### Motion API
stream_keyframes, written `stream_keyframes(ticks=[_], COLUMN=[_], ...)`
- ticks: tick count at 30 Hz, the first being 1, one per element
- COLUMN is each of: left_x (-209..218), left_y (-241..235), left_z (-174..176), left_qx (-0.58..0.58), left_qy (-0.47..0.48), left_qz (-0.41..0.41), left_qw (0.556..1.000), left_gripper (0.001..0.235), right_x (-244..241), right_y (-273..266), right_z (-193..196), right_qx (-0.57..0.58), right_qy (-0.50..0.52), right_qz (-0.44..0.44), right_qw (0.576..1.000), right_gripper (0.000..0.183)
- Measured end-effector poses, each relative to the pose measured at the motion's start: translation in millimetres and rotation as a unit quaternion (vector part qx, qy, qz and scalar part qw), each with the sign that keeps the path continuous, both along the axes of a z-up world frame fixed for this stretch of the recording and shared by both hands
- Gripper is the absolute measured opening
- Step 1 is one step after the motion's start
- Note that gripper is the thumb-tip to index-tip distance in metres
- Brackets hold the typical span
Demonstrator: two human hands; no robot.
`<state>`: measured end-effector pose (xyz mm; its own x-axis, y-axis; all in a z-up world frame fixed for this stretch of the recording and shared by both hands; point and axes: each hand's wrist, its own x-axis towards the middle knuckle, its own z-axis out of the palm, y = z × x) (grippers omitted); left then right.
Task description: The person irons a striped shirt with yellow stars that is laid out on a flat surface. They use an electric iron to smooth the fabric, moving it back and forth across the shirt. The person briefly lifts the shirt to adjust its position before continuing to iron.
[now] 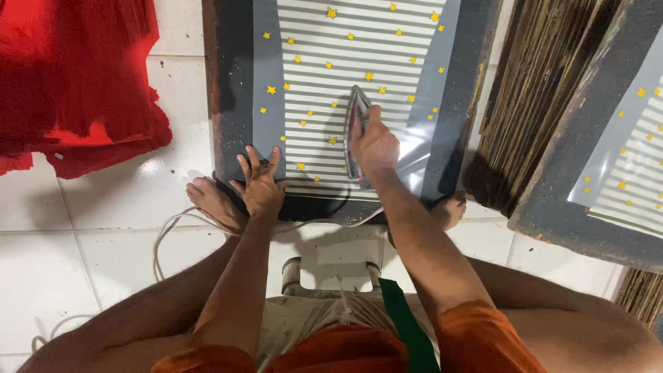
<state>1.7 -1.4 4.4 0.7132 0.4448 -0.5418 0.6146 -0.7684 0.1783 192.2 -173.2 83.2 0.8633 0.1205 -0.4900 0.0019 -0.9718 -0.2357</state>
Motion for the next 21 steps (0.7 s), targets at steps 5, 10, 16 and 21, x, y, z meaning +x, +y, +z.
stream_keyframes(ticks=[5,10,16,21], left_x=[-3.4,-2.1,-0.7,2.5], left_y=[-3.4,-0.7,3.3,3.3], left_z=[-5.0,-1.9,-1.3,-1.9], left_qx=[0.036,0.033,-0.014,-0.008], left_qy=[-0.018,-0.026,-0.045,-0.046], left_qz=[-0.019,-0.024,0.009,0.005], left_qw=[0.999,0.999,0.999,0.999], left_gripper=[0.094,0.093,0.093,0.092], right_x=[2.3,-7.0,-21.4,-21.3], right_y=[-14.3,5.2,66.0,72.2], right_z=[-19.7,-19.5,-25.2,-23.5], right_qx=[0.054,0.054,0.082,0.096], right_qy=[-0.03,-0.08,-0.064,-0.067], right_qz=[-0.019,0.041,0.096,0.096], right_qw=[0.998,0.995,0.99,0.988], right_gripper=[0.025,0.025,0.031,0.03])
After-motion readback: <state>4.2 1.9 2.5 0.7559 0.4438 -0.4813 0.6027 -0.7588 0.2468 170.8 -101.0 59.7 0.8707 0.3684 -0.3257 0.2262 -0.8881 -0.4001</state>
